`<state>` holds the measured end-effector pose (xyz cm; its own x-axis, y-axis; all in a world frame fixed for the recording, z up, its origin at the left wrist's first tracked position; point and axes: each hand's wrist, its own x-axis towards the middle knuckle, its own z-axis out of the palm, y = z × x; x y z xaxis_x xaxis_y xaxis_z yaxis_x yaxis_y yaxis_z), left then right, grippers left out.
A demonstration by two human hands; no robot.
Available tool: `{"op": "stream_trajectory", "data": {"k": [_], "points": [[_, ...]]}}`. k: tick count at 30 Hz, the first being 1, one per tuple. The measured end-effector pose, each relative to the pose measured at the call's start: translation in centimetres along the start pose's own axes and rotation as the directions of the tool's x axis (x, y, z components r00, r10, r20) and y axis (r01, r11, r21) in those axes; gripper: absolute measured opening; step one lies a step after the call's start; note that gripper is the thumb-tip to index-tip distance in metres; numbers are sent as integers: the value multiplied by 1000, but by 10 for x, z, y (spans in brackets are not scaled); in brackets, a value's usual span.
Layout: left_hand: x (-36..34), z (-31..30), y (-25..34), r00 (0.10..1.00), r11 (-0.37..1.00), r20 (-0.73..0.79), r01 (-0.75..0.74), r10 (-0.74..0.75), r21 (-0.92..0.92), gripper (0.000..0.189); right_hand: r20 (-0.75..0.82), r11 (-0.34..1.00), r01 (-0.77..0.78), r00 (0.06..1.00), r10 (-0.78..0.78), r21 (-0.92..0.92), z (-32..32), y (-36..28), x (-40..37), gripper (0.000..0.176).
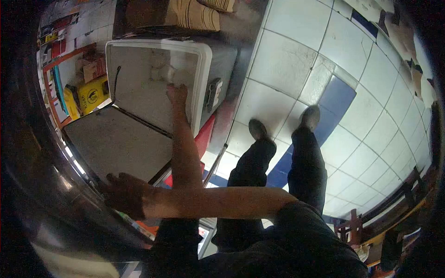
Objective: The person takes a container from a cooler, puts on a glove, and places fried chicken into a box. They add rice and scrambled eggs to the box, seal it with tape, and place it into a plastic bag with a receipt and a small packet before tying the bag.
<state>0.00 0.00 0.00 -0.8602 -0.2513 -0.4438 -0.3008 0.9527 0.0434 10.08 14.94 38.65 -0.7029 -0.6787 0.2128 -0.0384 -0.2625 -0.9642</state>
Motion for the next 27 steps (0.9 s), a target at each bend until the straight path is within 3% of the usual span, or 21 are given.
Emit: {"op": "stream_trajectory", "data": {"k": [2,3,5,6,8,9,11,12,14,15,17,20,24,27], "points": [[63,65,-71,948,920,70,-319,311,227,35,186,912,282,954,-235,-297,-17,-8,-12,74],[62,88,-73,949,920,74,-317,308,229,35,185,914,282,954,-235,-292,-19,4,-11,74],[62,101,-55,907,876,164,-306,387,-373,44,160,970,205,970,-183,-132,-15,10,-8,77],[62,97,-48,899,859,200,-278,390,-430,44,162,964,226,966,-202,-142,-15,12,-8,77],[56,99,-42,905,920,258,-261,339,-292,45,244,887,388,912,-329,-252,-14,15,-8,71],[56,97,-39,905,935,275,-260,323,-243,45,249,882,395,909,-335,-257,-14,18,-5,71],[54,96,-37,903,949,306,-258,303,-179,46,410,966,247,891,-194,-81,-10,20,6,82],[53,96,-35,901,952,315,-257,297,-165,46,408,964,251,891,-198,-81,-17,18,4,82],[51,96,-31,896,957,337,-256,289,-139,47,424,897,402,855,-297,-183,-28,15,-1,83],[53,94,-30,896,958,339,-255,285,-133,47,419,898,397,860,-291,-190,-16,20,5,83],[54,99,-30,890,960,359,-259,281,-109,48,263,920,387,896,-359,-65,24,36,22,79],[54,96,-31,888,959,363,-269,282,-89,49,228,892,440,883,-409,-104,-15,30,-2,63],[52,91,-26,887,952,347,-300,303,-63,50,283,927,359,905,-318,-107,-10,25,0,59],[52,88,-30,889,936,299,-349,347,-49,51,249,980,195,948,-198,37,-11,16,-6,50]]}}
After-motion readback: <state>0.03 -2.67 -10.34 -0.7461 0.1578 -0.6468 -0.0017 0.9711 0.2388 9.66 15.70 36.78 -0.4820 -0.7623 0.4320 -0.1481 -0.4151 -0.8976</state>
